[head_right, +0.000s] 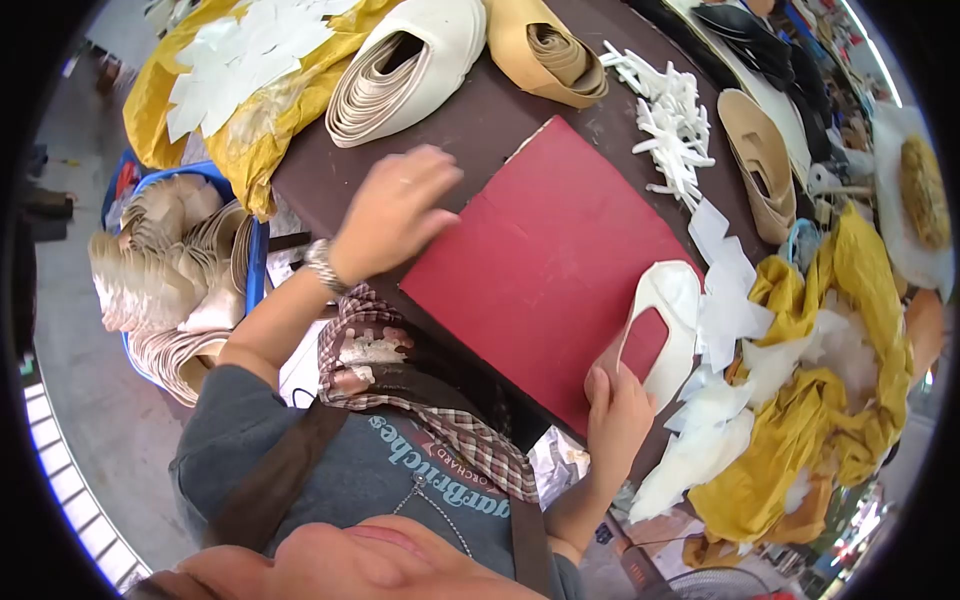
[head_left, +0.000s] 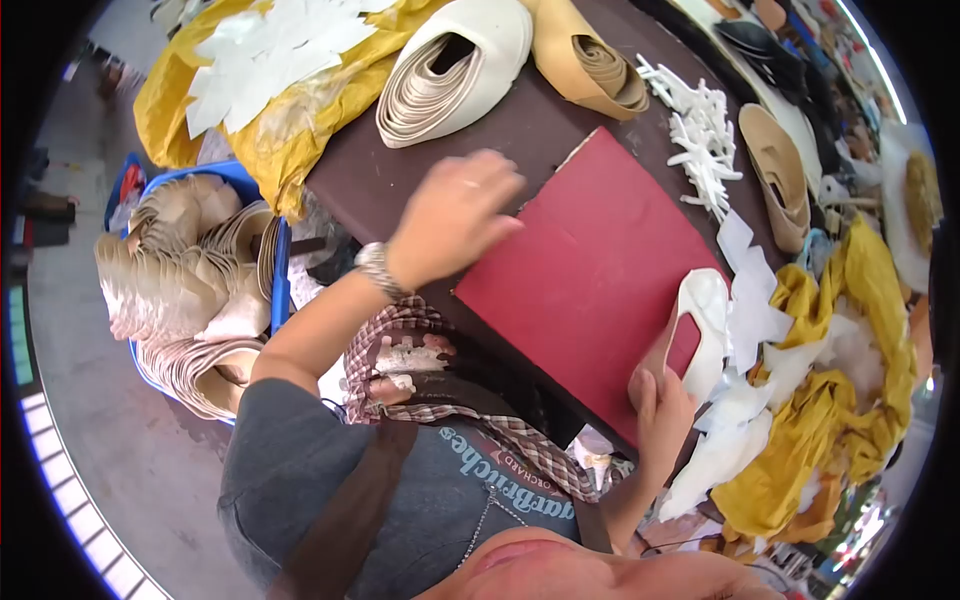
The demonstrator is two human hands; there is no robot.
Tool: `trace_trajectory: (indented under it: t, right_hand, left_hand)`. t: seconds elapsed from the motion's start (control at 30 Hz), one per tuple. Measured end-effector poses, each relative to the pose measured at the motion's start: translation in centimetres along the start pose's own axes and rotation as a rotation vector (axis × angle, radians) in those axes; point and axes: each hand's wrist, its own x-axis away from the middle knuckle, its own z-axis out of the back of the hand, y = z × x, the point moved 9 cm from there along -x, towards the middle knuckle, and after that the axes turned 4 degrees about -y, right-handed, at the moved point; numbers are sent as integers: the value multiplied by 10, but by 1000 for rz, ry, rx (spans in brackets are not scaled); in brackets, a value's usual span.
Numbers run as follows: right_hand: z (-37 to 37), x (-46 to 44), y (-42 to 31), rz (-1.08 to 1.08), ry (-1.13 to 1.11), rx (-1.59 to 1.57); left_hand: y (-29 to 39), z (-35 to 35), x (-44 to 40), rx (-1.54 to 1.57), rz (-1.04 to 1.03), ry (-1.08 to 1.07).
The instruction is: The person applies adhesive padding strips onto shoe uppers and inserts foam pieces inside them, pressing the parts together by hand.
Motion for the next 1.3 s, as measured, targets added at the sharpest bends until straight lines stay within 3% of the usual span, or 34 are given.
trace_trajectory:
  t: [0.1, 0.17, 0.23, 0.33, 0.37, 0.43, 0.5, 0.57, 0.63, 0.7, 0.77, 0.83, 0.97, 1.1, 1.17, 1.3]
  right_hand:
    - [2, 8, 20, -184, 10, -37]
    - [2, 7, 20, -189, -18, -100]
    - [1, 2, 22, -150, -38, -134]
    - [4, -13, 5, -30, 15, -127]
    - [5, -15, 2, -20, 6, -124]
    - [9, -17, -3, -15, -3, -116]
    - [14, -17, -4, 6, 39, -126]
    - [15, -17, -6, -5, 42, -118]
    - [15, -19, -9, 16, 62, -71]
    - [13, -19, -11, 21, 67, -68]
    - [13, -18, -10, 10, 62, -60]
    - [15, -17, -5, -8, 42, -113]
    - [35, -13, -4, -61, 55, -280]
    - [36, -48, -59, 125, -27, -850]
    - [-11, -93, -91, 147, -290, -1248]
    - [-116, -203, -104, -254, -290, -1562]
  left_hand:
    - [-65, 24, 81, -401, 252, -31]
    - [-67, 44, 125, -237, 845, -613]
    - [-48, 32, 160, -81, 627, -843]
    - [-31, 49, 128, 50, 491, -456]
    - [-26, 55, 104, -33, 440, -346]
    - [-2, 47, 51, 136, 279, -275]
    - [26, 26, -12, 142, 140, -196]
    - [58, -1, -82, 90, -145, 19]
    - [74, -41, -152, -16, -276, 178]
    - [58, -97, -210, -292, -183, 160]
    - [6, -169, -247, -413, -116, -103]
    - [0, -140, -242, -226, -157, -40]
    - [-11, -48, -178, -137, -141, 256]
    - [-87, -41, -144, 357, 283, 156]
    - [-126, -61, -134, 638, 418, 97]
    - [-130, -54, -128, 822, 478, 164]
